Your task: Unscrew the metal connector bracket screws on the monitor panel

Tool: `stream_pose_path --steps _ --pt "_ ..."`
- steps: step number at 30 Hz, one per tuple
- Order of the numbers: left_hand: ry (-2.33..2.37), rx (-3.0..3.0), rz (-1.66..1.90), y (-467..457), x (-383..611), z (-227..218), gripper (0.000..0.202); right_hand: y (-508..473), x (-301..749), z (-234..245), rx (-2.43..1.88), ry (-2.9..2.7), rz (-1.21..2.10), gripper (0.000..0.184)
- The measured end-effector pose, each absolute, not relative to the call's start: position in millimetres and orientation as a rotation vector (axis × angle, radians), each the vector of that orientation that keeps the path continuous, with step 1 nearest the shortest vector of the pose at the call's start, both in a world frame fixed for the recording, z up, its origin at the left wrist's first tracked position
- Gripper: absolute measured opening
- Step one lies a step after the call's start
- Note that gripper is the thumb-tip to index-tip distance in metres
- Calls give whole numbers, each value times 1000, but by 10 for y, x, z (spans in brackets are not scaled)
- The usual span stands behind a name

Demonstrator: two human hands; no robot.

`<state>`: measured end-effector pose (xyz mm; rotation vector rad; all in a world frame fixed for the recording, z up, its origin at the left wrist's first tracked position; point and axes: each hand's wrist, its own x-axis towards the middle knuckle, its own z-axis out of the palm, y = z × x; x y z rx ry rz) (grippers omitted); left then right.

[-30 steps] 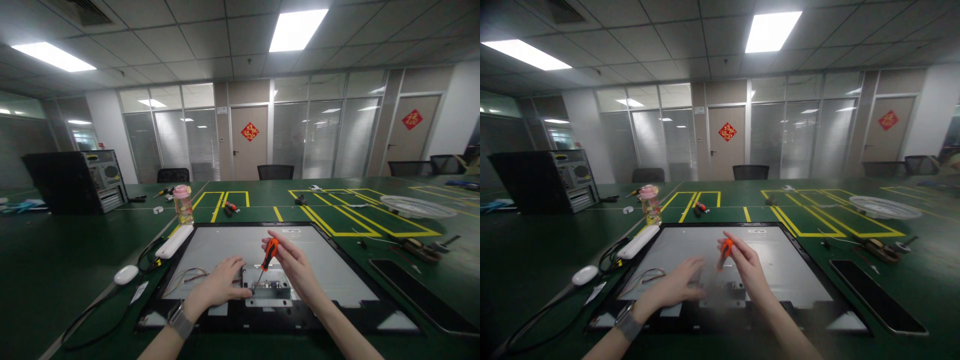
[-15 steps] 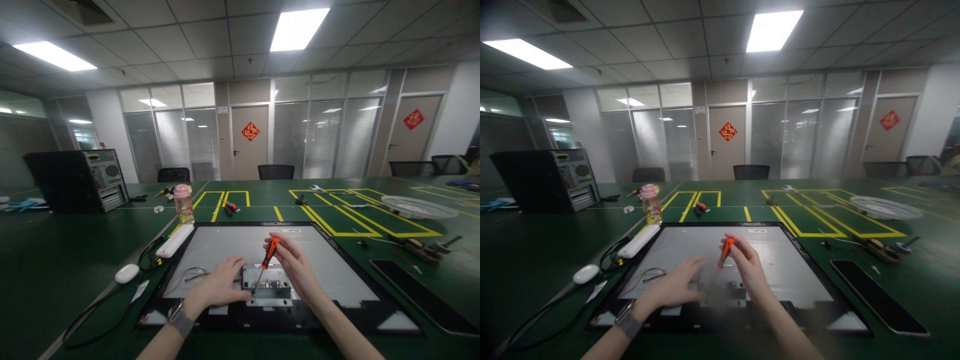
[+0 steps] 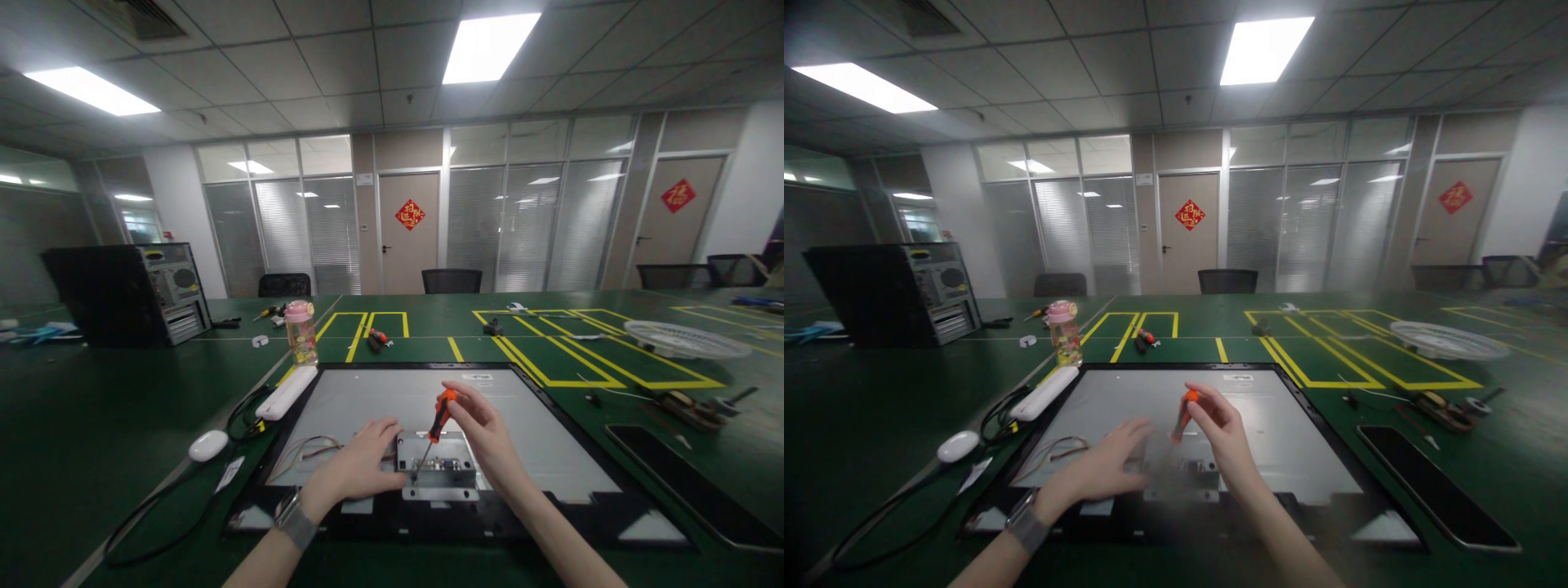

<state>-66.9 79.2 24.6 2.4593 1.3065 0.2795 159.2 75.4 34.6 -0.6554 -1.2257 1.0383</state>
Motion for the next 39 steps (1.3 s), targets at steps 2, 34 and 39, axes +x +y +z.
stream_pose_path --steps 2,34,39 --pt "1306 2457 295 797 -677 235 77 769 1602 323 -692 -1232 995 34" --pt "1281 2454 333 811 -687 210 78 656 1567 396 -688 -1365 911 40" --pt "1282 2454 328 801 -681 233 77 730 1591 318 -622 -1328 1006 38"
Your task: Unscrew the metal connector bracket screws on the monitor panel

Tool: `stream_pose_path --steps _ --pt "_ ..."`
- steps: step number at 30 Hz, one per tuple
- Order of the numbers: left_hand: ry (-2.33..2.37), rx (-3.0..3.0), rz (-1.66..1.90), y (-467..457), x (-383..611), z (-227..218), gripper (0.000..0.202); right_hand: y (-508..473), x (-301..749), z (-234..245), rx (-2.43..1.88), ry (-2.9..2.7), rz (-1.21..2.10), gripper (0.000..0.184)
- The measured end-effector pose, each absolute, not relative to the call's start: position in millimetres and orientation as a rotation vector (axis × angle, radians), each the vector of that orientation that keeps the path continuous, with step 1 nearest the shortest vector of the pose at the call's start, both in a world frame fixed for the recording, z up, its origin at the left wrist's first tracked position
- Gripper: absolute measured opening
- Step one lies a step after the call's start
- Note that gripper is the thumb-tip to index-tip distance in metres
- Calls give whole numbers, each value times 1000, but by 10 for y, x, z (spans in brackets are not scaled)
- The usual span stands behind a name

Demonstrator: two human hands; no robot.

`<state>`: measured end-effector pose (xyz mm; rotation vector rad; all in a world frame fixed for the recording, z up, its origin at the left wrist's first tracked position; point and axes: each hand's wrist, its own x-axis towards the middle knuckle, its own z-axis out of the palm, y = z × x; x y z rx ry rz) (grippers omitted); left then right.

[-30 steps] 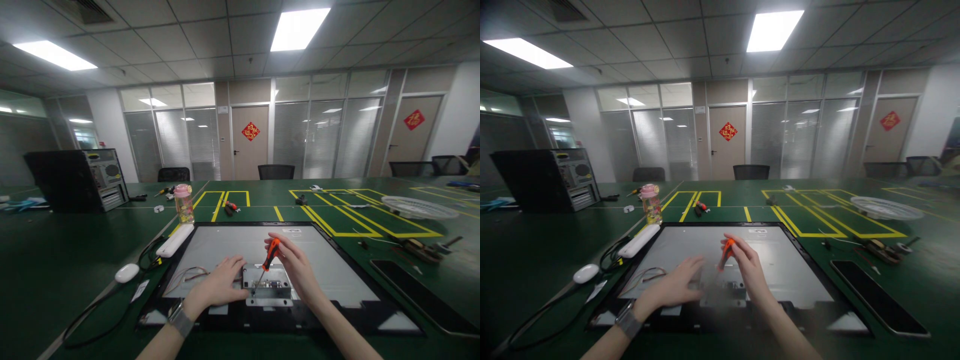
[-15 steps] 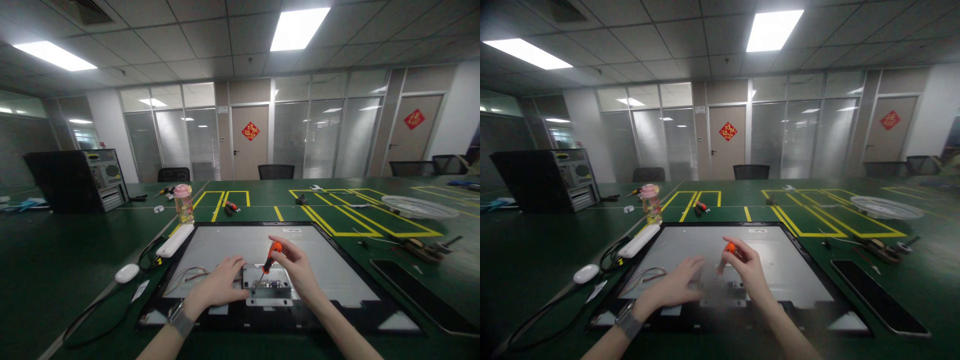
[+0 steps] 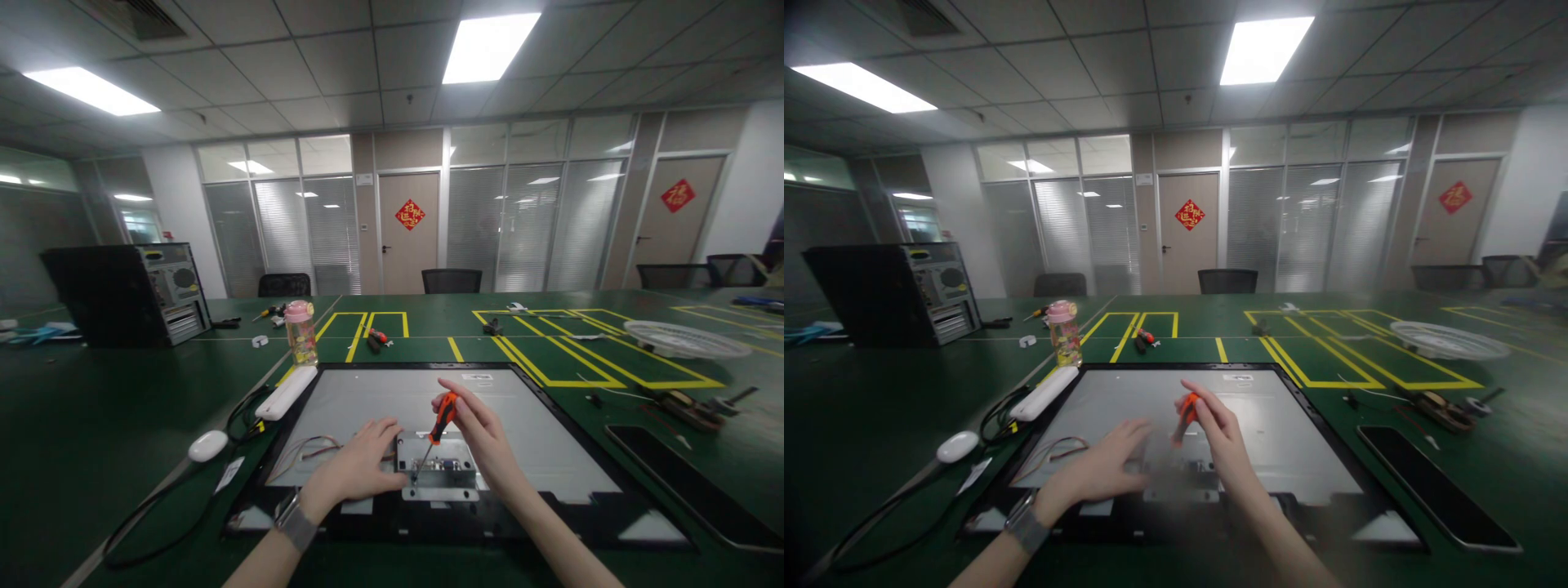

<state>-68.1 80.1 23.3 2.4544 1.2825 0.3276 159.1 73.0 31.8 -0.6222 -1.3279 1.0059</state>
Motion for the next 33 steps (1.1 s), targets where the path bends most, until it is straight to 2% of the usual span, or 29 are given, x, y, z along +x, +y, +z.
stream_pose_path --steps 6,11,15,21,27,33 --pt "1289 2459 317 792 -678 237 77 737 1606 308 -667 -1317 952 28" --pt "1281 2468 335 795 -678 233 77 751 1626 294 -631 -1299 980 37" --pt "1289 2480 324 811 -686 204 78 758 1632 300 -575 -1329 1037 32" --pt "1303 2472 304 820 -691 189 78 737 1615 332 -585 -1342 1060 38" --pt "1281 2472 314 812 -686 214 78 758 1617 309 -666 -1317 962 27" --pt "1291 2466 293 796 -681 234 78 767 1649 268 -590 -1348 1035 35"
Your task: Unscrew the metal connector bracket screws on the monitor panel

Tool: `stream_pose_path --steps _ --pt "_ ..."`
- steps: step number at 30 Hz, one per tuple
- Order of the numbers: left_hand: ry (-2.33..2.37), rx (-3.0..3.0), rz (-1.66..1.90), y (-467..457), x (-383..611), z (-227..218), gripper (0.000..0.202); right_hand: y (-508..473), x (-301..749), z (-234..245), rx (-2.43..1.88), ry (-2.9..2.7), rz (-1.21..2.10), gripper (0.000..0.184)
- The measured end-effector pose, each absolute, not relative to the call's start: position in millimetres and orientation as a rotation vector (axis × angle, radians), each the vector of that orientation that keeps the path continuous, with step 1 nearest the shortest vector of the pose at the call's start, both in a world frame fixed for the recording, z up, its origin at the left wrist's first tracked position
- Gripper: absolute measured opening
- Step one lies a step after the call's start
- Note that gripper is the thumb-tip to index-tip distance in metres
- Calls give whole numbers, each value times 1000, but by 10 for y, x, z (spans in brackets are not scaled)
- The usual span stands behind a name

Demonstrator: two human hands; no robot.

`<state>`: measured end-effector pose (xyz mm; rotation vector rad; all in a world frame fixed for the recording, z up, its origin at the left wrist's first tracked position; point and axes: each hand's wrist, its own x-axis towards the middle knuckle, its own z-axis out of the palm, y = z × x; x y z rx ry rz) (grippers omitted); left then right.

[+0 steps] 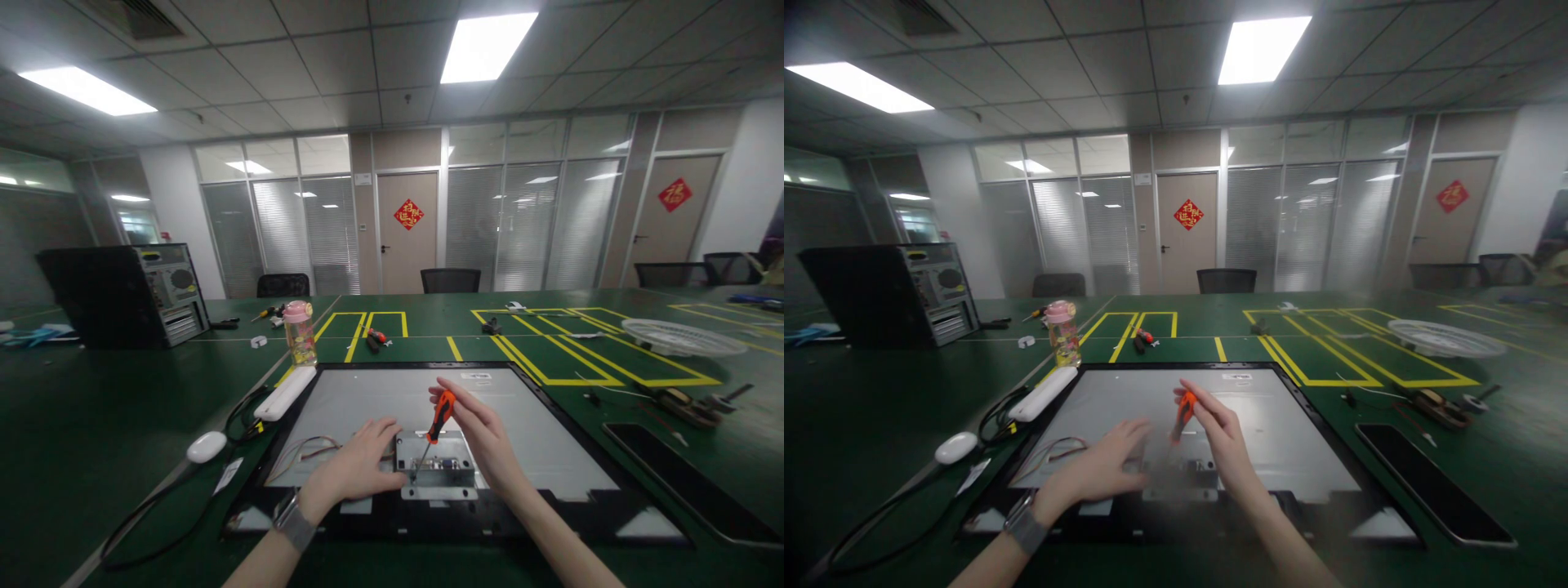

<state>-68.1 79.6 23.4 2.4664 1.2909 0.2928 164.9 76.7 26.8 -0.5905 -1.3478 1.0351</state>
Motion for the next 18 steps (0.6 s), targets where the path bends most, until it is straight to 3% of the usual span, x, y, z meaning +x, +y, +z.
stream_pose_path --steps 9,18 --pt "1276 2475 314 845 -702 171 78 704 1610 373 -644 -1360 931 29" --pt "1283 2483 330 831 -694 179 77 736 1629 329 -595 -1368 1013 34"
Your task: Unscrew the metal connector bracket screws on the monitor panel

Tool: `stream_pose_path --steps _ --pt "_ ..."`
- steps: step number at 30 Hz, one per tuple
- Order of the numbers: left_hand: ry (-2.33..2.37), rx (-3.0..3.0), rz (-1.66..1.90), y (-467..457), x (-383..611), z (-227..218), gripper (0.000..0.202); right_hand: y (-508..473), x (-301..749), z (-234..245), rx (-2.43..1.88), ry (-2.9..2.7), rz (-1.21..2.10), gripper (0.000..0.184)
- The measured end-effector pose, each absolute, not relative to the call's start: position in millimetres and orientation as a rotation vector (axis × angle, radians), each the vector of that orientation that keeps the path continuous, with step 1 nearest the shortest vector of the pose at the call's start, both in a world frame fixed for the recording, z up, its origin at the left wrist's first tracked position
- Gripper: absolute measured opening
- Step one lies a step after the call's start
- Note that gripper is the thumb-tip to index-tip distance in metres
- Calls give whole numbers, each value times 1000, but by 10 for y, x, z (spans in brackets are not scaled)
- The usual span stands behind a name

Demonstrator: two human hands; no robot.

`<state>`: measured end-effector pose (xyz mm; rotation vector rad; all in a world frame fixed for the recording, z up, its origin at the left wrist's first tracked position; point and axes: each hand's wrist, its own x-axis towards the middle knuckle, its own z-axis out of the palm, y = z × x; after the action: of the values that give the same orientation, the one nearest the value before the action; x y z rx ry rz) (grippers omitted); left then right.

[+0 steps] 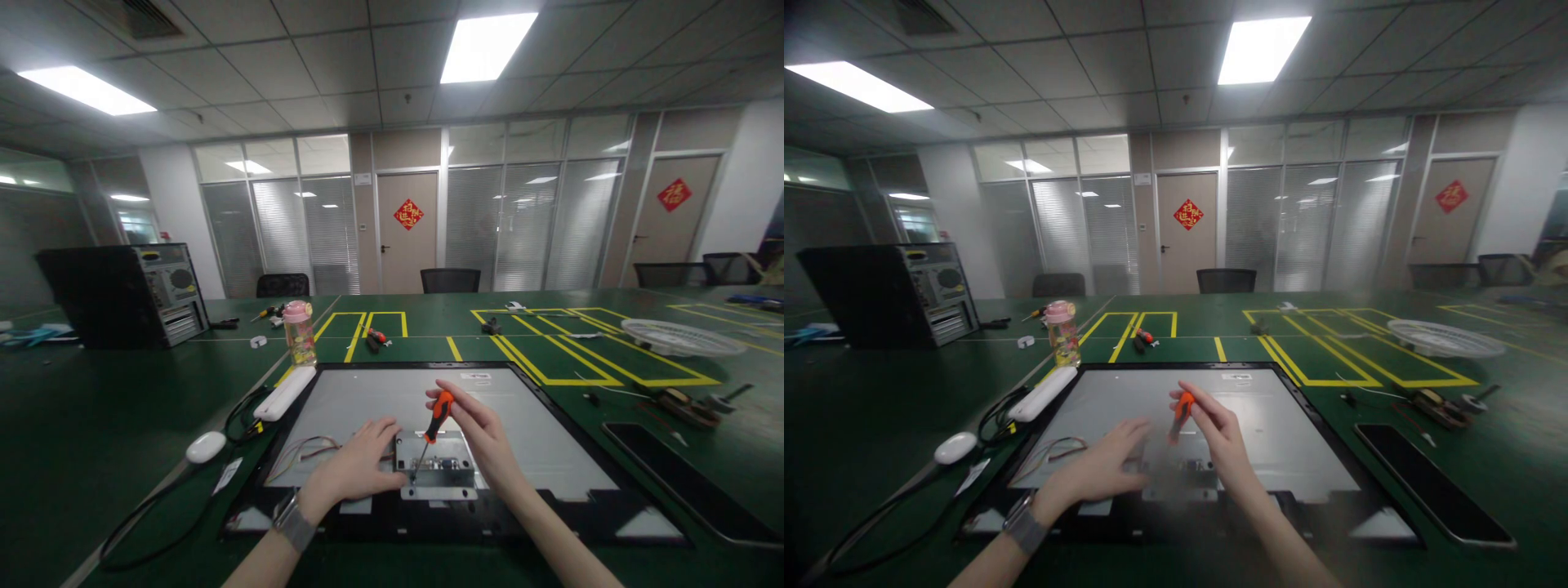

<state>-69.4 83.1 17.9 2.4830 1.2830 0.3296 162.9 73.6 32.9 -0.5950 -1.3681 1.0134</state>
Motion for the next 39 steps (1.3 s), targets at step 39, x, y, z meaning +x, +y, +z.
stream_pose_path --steps 39 --pt "1306 2444 288 768 -663 279 77 663 1603 487 -454 -1240 1315 34"
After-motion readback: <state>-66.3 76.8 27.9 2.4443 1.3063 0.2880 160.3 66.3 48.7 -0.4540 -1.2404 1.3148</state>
